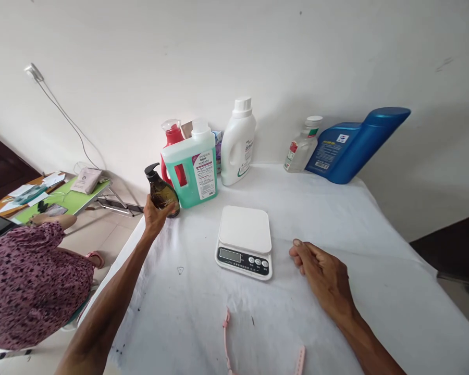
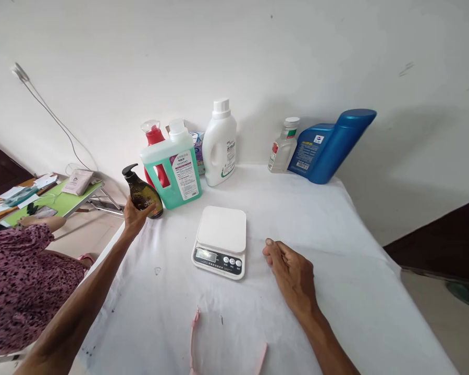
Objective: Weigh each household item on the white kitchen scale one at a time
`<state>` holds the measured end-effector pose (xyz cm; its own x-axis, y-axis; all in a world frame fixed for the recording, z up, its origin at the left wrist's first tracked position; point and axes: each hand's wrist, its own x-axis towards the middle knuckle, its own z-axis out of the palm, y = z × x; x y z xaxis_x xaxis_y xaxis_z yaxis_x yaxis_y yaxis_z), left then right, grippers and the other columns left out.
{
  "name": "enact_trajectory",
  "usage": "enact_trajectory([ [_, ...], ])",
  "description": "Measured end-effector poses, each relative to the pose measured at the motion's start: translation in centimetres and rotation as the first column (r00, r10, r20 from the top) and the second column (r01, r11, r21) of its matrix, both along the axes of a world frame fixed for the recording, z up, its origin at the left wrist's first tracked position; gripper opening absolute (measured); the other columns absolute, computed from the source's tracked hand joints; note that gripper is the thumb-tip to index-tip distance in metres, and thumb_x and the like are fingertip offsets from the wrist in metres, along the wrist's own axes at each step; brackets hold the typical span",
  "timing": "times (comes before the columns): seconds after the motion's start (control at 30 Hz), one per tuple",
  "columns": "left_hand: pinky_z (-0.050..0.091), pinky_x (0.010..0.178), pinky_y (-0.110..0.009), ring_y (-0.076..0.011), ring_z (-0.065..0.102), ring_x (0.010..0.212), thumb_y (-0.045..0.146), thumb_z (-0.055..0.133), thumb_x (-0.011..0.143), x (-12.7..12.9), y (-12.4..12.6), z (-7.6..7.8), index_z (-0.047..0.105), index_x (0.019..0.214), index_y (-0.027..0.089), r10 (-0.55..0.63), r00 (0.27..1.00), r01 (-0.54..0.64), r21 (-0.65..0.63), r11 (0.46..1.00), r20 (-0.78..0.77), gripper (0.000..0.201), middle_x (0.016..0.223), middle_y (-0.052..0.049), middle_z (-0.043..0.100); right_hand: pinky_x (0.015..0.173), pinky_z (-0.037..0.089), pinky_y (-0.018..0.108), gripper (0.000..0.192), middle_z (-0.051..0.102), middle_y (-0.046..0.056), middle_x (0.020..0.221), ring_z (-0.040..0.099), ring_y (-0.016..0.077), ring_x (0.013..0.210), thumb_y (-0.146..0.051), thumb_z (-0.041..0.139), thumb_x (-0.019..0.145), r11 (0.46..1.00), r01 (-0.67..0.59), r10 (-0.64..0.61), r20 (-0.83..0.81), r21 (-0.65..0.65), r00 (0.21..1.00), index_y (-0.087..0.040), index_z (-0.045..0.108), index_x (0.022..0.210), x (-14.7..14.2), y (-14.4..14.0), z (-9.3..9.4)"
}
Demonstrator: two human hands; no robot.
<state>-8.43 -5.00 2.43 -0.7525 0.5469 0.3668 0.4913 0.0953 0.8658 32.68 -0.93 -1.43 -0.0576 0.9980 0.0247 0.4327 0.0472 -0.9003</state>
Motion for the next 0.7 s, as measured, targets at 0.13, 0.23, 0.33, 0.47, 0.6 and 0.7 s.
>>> enact_trajectory([
  [0.13, 0.054, 0.072, -0.034, -0.023, 0.067, 0.083, 0.036, 0.099, 0.05, -0.7, 0.9, 0.1, 0.06, 0.095, 0.021, 0.018, 1.0, -0.018, 0.013, 1.0, -0.016, 0.061, 0.089, -0.004, 0.07, 0.051, 0.047, 0.03, 0.055, 0.062, 0.005, 0.062, 0.056, 0.0201, 0.056, -0.072, 0.056, 0.091, 1.0, 0.005, -0.005, -0.021, -0.004, 1.0, -0.023, 0.065, 0.066, 0.0, 0.0, 0.2],
  [0.23, 0.053, 0.071, -0.034, -0.0223, 0.065, 0.082, 0.036, 0.098, 0.05, -1.1, 1.6, -0.3, 0.058, 0.096, 0.022, 0.044, 0.999, -0.044, 0.01, 0.999, -0.032, 0.063, 0.088, -0.003, 0.068, 0.051, 0.045, 0.03, 0.055, 0.061, 0.005, 0.062, 0.055, 0.0199, 0.055, -0.072, 0.055, 0.091, 1.0, -0.004, 0.004, -0.008, -0.016, 1.0, -0.024, 0.064, 0.065, 0.0, 0.1, 0.2],
  [0.33, 0.052, 0.07, -0.033, -0.0222, 0.065, 0.081, 0.037, 0.099, 0.051, -1.1, 2.4, -0.8, 0.056, 0.098, 0.023, 0.09, 0.995, -0.09, 0.0, 0.996, -0.05, 0.065, 0.088, -0.002, 0.067, 0.054, 0.045, 0.031, 0.057, 0.062, 0.005, 0.063, 0.056, 0.0205, 0.057, -0.073, 0.054, 0.092, 1.0, -0.005, 0.006, 0.014, -0.013, 1.0, -0.024, 0.065, 0.066, 0.0, 0.3, -0.1],
  [0.47, 0.056, 0.076, -0.036, -0.0226, 0.068, 0.084, 0.038, 0.099, 0.054, -1.2, 3.0, -1.4, 0.054, 0.103, 0.024, 0.063, 0.997, -0.061, 0.032, 0.998, -0.044, 0.068, 0.092, -0.002, 0.068, 0.057, 0.045, 0.031, 0.059, 0.063, 0.005, 0.064, 0.057, 0.0204, 0.06, -0.075, 0.053, 0.093, 1.0, 0.011, -0.01, 0.012, -0.022, 1.0, -0.023, 0.066, 0.069, 0.0, 0.4, -0.5],
  [0.6, 0.06, 0.088, -0.044, -0.0256, 0.071, 0.093, 0.043, 0.098, 0.054, -1.8, 3.0, -1.7, 0.051, 0.11, 0.024, -0.021, 1.0, 0.021, 0.049, 0.999, 0.008, 0.075, 0.103, -0.005, 0.07, 0.059, 0.044, 0.031, 0.06, 0.061, 0.003, 0.065, 0.055, 0.0191, 0.061, -0.076, 0.054, 0.093, 1.0, 0.01, -0.012, -0.099, -0.027, 0.995, -0.021, 0.065, 0.07, -0.1, 0.3, -0.8],
  [0.7, 0.06, 0.096, -0.053, -0.0321, 0.069, 0.106, 0.048, 0.101, 0.046, -2.2, 3.1, -2.1, 0.05, 0.114, 0.024, 0.027, 1.0, -0.027, -0.022, 0.999, -0.008, 0.088, 0.112, -0.008, 0.067, 0.059, 0.042, 0.03, 0.06, 0.057, 0.001, 0.064, 0.052, 0.0176, 0.061, -0.075, 0.052, 0.096, 1.0, -0.01, 0.007, -0.12, -0.022, 0.993, -0.021, 0.063, 0.071, 0.0, 0.4, -0.8],
])
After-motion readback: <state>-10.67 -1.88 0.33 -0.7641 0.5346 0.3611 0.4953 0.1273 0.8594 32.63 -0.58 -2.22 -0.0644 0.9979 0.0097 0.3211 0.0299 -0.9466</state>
